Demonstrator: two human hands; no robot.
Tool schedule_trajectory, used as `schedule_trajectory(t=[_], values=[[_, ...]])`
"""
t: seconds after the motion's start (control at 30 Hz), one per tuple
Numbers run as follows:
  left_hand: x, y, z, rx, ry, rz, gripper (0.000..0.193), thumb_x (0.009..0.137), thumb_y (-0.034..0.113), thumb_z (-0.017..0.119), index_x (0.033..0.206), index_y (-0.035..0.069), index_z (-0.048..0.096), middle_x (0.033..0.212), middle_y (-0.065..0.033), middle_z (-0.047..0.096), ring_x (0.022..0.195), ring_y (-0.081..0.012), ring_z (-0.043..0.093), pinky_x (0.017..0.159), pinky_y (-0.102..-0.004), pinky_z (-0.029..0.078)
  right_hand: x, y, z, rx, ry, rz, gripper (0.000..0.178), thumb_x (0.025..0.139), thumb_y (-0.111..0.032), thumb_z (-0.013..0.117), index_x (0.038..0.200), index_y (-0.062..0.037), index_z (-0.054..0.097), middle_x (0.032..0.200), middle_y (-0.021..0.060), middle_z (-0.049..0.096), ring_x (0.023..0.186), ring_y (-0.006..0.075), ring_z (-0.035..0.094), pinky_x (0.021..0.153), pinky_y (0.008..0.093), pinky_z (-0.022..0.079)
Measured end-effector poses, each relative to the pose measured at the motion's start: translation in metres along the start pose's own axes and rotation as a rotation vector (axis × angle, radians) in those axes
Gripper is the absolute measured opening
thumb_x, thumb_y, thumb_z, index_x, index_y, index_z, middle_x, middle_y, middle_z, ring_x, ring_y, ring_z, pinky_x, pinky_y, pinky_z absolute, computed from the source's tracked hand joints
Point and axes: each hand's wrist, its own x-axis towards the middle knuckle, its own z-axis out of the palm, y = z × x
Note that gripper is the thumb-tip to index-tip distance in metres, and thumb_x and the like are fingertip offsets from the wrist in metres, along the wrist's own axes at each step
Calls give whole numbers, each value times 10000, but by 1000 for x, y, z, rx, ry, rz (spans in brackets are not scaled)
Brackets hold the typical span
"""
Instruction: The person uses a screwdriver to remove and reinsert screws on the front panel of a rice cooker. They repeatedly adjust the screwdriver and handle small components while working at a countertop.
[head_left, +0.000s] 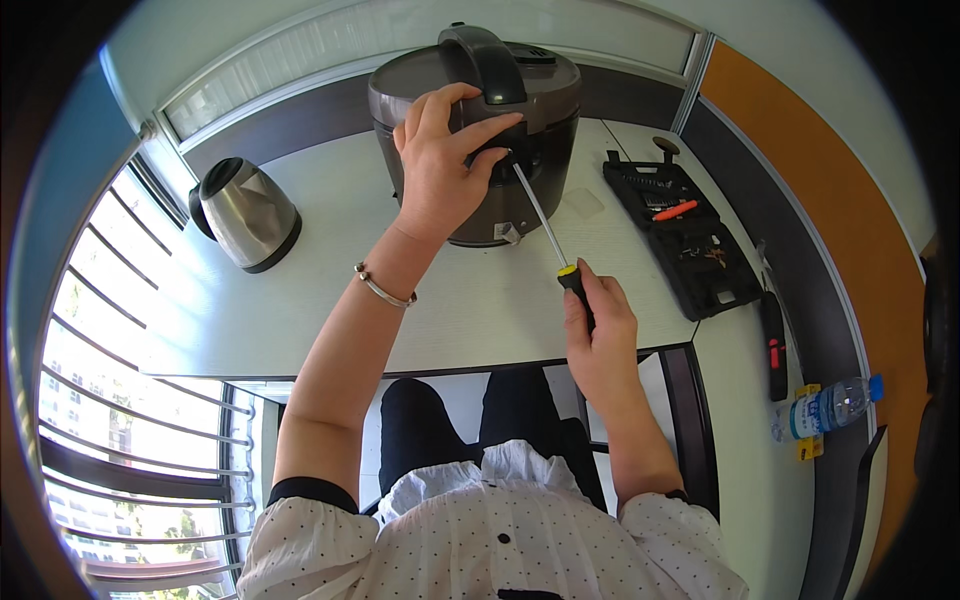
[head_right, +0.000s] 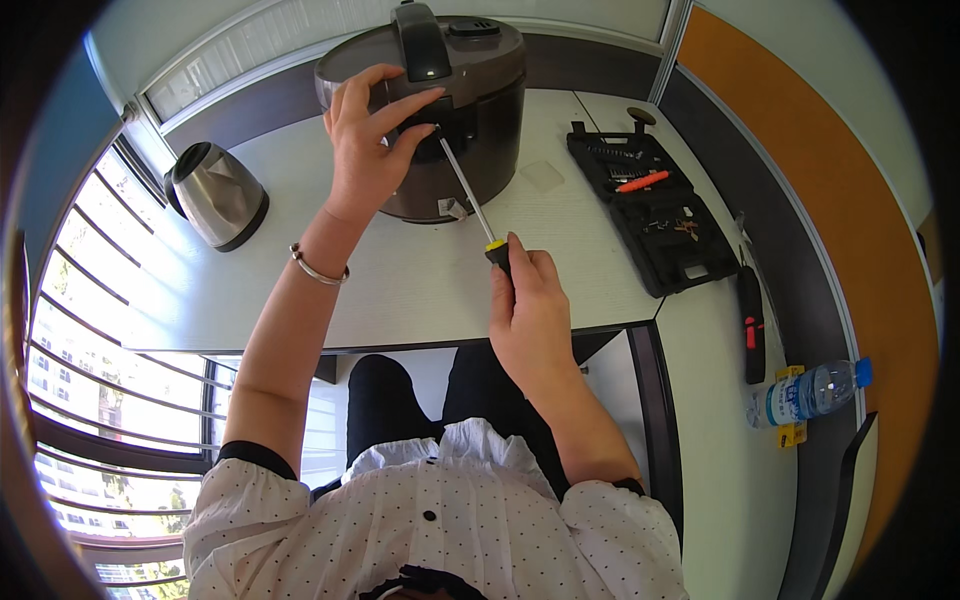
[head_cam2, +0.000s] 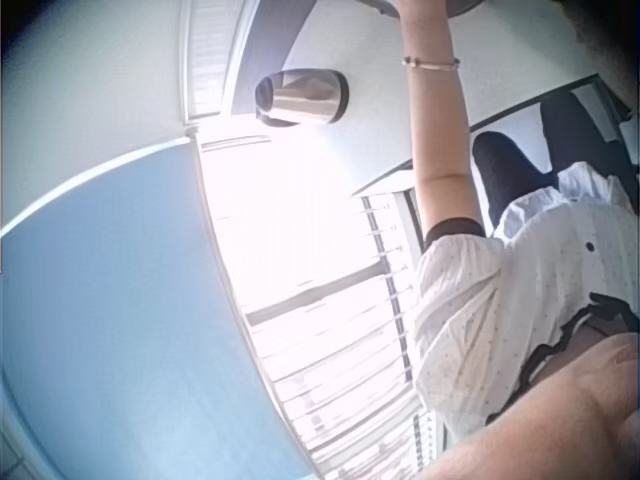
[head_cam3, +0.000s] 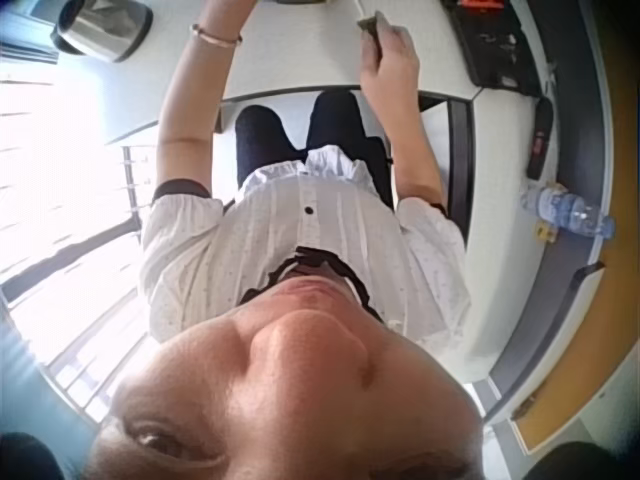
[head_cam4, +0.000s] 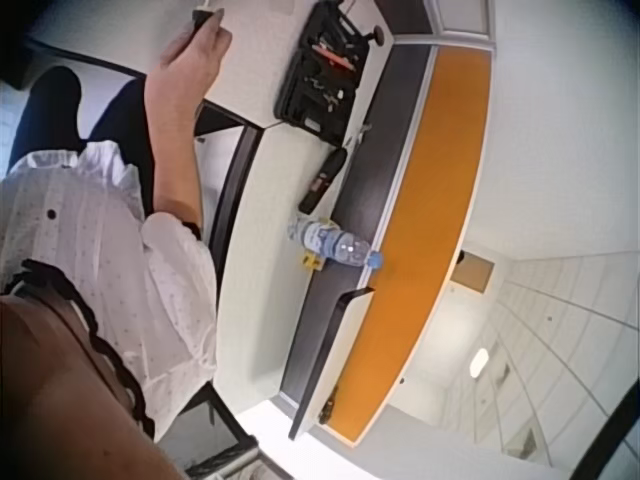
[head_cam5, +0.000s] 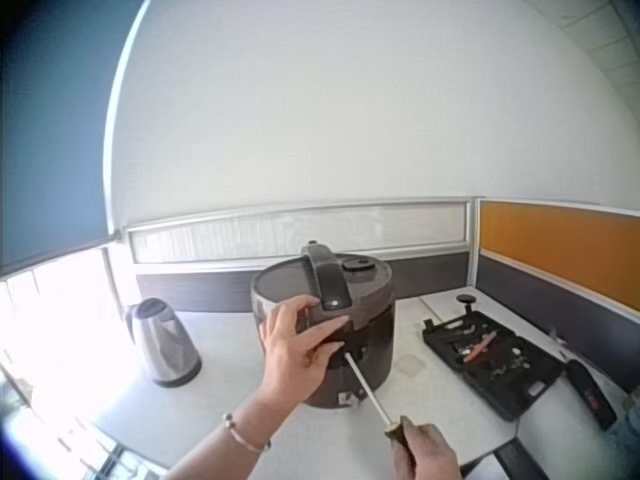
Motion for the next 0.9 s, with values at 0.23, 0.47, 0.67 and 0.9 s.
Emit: schedule_trajectory(t=[0.23,0.47,0.67,0.9], values=[[1,2,2,-49,16,-1,359,613,63,709,933,227,703,1122,-31,508,1063,-237,441,878,-382,311,-3,-3,1,675,-176,393,309,902,-99,501,1175,47,501,812,84,544,571,139,527,511,255,430],[1,1,0,-79,21,1,363,615,44,696,937,212,699,1119,-33,512,1070,-243,445,867,-378,321,2,-18,-9,1512,-350,713,311,923,-140,454,1153,69,470,830,106,526,650,148,512,537,271,432],[-3,3,-6,-103,91,15,335,653,47,687,970,152,687,1095,-49,537,1028,-238,473,895,-362,340,2,-21,-5,1902,-432,757,372,934,-161,409,1203,95,398,884,108,490,656,145,478,555,269,420],[-47,38,-32,-666,-37,-742,170,838,138,585,914,3,656,1020,-106,608,860,-195,551,810,-311,419,0,-26,0,2158,-421,876,372,942,-158,375,1235,73,376,878,95,458,638,136,449,555,258,405]])
